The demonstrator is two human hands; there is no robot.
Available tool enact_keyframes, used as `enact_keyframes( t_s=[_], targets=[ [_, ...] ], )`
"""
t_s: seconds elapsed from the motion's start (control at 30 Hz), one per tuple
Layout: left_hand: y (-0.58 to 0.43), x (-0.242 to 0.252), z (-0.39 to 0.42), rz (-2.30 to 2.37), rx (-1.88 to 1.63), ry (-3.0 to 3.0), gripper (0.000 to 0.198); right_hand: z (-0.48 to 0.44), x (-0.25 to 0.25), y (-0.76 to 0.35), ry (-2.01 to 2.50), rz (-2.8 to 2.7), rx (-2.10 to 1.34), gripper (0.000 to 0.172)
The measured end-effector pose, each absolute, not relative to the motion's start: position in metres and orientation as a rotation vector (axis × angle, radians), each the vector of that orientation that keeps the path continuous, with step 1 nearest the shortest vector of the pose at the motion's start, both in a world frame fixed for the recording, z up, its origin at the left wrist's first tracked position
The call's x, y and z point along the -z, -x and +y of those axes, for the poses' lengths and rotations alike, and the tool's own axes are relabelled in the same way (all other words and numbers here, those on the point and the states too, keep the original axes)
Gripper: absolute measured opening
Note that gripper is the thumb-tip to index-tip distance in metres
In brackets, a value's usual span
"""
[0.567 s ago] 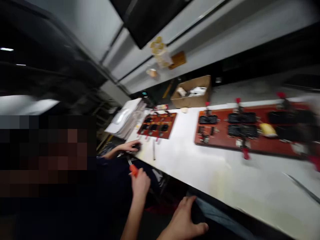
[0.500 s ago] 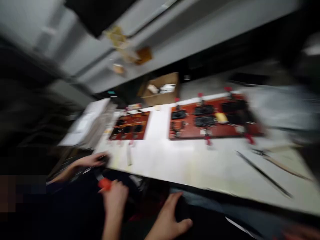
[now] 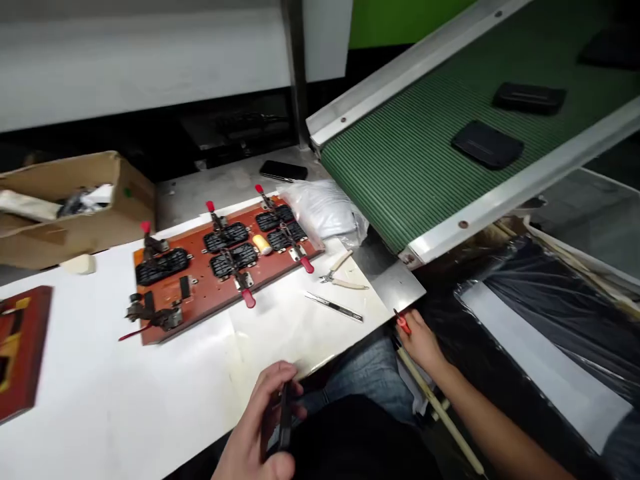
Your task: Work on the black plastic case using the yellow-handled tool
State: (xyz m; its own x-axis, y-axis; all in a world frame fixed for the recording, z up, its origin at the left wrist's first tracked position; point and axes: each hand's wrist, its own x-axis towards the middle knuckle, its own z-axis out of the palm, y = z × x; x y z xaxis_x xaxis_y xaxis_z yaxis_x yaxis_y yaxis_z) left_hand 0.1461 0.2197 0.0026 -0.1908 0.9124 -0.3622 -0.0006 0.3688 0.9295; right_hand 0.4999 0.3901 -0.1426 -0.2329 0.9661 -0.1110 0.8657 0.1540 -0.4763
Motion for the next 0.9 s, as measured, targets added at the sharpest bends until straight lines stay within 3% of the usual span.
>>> enact_keyframes(
  t_s=[0.13, 0.33, 0.47, 0.6, 0.7, 0.9],
  targets=[
    [-0.123, 0.004, 0.244, 1.438, -1.195, -0.734, 0.105, 0.394, 0.159, -0.512, 1.746, -2.157, -0.618, 0.029],
    [-0.107, 0.043, 0.271, 1.677, -1.470, -0.454, 0.059, 0.411, 0.065, -0.507, 1.599, -1.970, -0.457, 0.026],
    [-0.109, 0.062, 0.272, 1.828, -1.310, -0.597, 0.054, 0.460, 0.016, -0.407, 1.171, -2.206, -0.536, 0.029],
    [-0.111, 0.064, 0.264, 1.937, -1.096, -0.840, 0.053, 0.548, 0.026, -0.316, 1.142, -2.359, -0.408, 0.040],
    [-0.112, 0.066, 0.259, 1.930, -1.144, -0.894, 0.050, 0.606, 0.044, -0.276, 1.161, -2.363, -0.319, 0.044],
    [-0.111, 0.072, 0.257, 1.862, -1.294, -0.928, 0.039, 0.658, 0.052, -0.244, 1.054, -2.361, -0.206, 0.029]
  ],
)
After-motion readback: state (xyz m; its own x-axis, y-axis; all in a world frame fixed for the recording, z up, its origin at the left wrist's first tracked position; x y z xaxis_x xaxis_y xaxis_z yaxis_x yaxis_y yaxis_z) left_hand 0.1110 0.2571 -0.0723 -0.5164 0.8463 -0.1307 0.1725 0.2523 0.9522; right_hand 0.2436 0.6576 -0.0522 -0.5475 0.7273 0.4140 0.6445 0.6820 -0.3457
